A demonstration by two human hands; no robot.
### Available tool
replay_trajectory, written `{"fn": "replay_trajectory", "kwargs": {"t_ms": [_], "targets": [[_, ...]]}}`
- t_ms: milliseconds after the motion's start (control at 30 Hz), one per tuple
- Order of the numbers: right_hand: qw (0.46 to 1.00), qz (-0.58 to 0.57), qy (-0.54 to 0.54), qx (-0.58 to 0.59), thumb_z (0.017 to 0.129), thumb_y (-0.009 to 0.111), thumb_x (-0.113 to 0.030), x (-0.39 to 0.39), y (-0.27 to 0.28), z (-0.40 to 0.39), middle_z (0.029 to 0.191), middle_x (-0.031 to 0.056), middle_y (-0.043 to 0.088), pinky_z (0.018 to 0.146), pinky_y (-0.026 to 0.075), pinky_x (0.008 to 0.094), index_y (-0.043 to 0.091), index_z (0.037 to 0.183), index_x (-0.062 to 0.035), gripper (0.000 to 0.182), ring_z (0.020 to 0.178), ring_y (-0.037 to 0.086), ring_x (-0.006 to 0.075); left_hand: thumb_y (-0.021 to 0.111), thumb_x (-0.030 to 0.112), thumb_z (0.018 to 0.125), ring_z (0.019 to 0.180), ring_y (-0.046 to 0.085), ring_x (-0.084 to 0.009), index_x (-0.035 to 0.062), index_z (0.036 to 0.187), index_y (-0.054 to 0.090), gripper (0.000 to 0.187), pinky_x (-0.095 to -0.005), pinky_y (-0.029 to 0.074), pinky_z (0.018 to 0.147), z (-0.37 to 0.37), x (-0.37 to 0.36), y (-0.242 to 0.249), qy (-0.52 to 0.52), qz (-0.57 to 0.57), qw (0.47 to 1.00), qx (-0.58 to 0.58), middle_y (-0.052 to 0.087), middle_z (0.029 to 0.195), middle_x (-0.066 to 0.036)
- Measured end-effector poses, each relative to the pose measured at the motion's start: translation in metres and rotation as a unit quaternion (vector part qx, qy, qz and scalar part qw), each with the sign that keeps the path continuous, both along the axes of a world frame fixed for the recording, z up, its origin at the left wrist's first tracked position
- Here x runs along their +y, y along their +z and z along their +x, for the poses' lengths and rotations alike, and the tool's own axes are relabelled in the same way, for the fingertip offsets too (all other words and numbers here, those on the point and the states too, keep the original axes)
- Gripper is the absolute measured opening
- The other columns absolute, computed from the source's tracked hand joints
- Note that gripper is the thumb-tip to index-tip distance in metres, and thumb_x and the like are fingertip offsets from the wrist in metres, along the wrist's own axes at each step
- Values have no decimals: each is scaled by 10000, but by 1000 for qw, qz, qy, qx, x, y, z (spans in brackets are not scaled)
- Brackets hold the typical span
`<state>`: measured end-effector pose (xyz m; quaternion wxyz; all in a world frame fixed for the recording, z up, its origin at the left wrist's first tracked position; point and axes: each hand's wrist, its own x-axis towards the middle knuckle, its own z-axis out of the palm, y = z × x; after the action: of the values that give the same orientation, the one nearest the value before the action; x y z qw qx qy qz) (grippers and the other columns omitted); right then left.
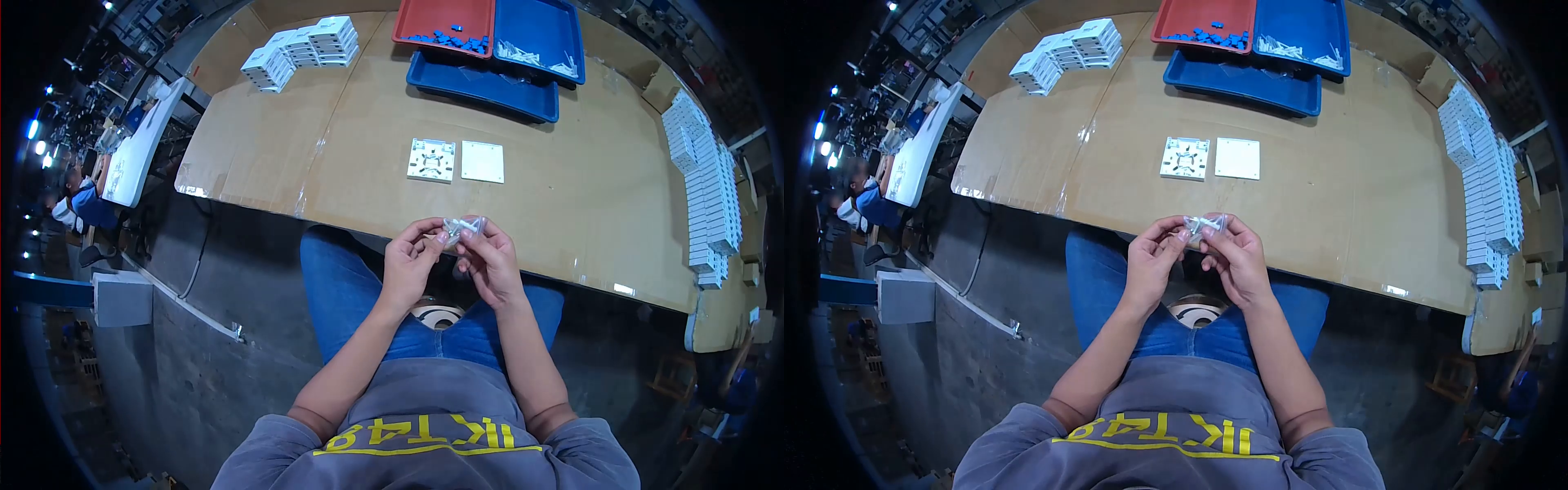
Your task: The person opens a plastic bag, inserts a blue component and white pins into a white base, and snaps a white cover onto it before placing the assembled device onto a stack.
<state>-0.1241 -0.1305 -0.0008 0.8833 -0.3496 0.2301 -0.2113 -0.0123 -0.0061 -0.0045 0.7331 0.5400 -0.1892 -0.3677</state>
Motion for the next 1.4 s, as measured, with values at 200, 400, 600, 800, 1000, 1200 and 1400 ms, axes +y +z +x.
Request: {"fn": "replay_trajectory", "kwargs": {"t_ms": [200, 400, 600, 800, 1000, 1200, 1400], "targets": [[988, -149, 4, 38, 1002, 702, -56, 2, -9, 4, 1057, 67, 719, 701, 596, 252, 670, 1185, -14, 190, 911, 688, 107, 723, 74, 1008, 848, 627, -44, -32, 1217, 656, 244, -201, 512, 756, -5, 1, -3, 10, 3, 1000, 6, 699, 1056, -31], [998, -39, 46, 26, 1010, 678, -48, 0, -1, -1, 1096, 81, 728, 779, 614, 282, 665, 1223, -15, 216, 981, 706, 130, 716, 60, 1005, 944, 662, -79, -18, 1195, 654, 215, -225, 532, 831, 4, 4, -10, 8, 23, 1000, 19, 691, 1061, -31], [999, -51, 1, 13, 981, 704, -16, 0, -14, 1, 1062, 90, 728, 759, 610, 268, 661, 1200, 4, 224, 949, 714, 132, 710, 57, 1001, 1040, 658, -97, -17, 1248, 640, 266, -239, 534, 914, 2, 3, -5, -2, -7, 997, 80, 697, 1126, -51], [994, -96, 17, 40, 979, 705, 2, -4, -29, 0, 1056, 101, 732, 730, 606, 262, 659, 1171, 20, 199, 890, 721, 132, 692, 65, 1013, 974, 670, -100, -14, 1280, 624, 287, -252, 550, 882, 5, 3, -10, -21, 23, 998, 52, 702, 1120, -67], [993, -113, 7, 32, 1001, 689, -16, -1, -10, 2, 1091, 106, 731, 798, 633, 284, 661, 1219, 27, 224, 932, 731, 154, 693, 70, 1014, 971, 684, -106, -11, 1254, 631, 261, -262, 563, 871, 6, 3, -9, 6, -41, 995, 88, 707, 1109, -73], [990, -131, 13, 50, 1011, 686, -28, -1, -12, 2, 1067, 101, 740, 799, 639, 287, 671, 1213, 28, 211, 935, 736, 153, 675, 44, 1014, 986, 688, -126, -7, 1276, 613, 274, -271, 568, 884, 7, 5, -10, 13, -1, 996, 87, 695, 1141, -84], [986, -156, 4, 59, 987, 718, -13, -3, -14, 2, 1003, 102, 748, 791, 630, 264, 691, 1142, 33, 164, 885, 739, 144, 679, 37, 1011, 1019, 687, -136, -3, 1298, 604, 299, -267, 568, 902, 9, 6, -11, -8, -21, 995, 102, 695, 1164, -94]]}}
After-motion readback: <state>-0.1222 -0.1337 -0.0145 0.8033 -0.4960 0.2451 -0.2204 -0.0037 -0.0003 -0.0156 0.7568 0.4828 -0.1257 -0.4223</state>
